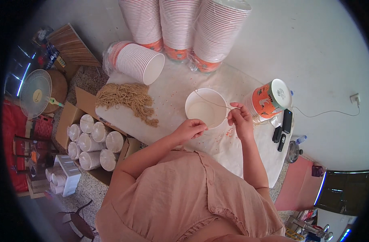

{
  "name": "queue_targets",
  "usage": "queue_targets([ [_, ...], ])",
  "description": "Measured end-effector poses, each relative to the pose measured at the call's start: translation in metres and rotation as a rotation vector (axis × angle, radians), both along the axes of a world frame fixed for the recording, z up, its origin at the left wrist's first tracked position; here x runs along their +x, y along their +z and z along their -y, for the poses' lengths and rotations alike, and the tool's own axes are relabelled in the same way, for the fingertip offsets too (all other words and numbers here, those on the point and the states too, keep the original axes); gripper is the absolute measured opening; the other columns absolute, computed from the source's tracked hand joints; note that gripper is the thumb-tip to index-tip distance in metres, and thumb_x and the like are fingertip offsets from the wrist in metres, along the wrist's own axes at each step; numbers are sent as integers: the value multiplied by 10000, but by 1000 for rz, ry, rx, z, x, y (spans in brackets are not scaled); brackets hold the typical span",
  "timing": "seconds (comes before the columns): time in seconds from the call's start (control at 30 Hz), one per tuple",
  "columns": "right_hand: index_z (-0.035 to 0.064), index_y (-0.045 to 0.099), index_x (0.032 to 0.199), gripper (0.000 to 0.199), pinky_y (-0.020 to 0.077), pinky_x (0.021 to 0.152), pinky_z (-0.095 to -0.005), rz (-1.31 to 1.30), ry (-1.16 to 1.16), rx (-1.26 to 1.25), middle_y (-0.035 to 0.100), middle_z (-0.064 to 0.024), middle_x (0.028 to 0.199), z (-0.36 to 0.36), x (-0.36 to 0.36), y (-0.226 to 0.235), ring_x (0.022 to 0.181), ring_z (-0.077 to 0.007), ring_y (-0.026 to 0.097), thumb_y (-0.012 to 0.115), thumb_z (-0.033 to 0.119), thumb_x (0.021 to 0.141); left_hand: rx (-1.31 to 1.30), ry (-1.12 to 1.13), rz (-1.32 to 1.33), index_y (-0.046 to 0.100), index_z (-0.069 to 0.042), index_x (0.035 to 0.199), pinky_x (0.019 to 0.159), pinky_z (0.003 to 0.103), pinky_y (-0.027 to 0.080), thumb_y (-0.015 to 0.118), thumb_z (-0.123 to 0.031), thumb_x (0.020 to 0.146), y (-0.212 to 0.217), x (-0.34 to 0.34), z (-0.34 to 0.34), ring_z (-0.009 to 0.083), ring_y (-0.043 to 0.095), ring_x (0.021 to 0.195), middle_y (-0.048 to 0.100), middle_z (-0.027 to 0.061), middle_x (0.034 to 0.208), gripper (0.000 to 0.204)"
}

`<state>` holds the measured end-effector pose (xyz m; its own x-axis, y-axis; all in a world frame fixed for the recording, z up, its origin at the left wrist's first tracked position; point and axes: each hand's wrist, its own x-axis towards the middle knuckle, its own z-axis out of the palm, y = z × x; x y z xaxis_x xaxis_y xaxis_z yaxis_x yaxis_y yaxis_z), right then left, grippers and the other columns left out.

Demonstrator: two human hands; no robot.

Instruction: Threading string through the rim of paper containers at a workbench for assembly.

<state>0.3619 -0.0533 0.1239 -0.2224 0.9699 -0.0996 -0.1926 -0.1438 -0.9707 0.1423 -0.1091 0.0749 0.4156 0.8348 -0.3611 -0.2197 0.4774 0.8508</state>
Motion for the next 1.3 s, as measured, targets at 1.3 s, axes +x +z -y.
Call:
queue_targets([
  [1.3, 9, 631, 894, 42, 298, 459, -187, 563, 249, 347, 543, 60, 661, 30, -28, -7, 542, 8, 378, 626, 3, 853, -63, 38, 7, 577, -56, 826, 442, 219, 243, 393, -444, 981, 13, -4, 2, 45, 307, 487, 434, -39, 617, 456],
])
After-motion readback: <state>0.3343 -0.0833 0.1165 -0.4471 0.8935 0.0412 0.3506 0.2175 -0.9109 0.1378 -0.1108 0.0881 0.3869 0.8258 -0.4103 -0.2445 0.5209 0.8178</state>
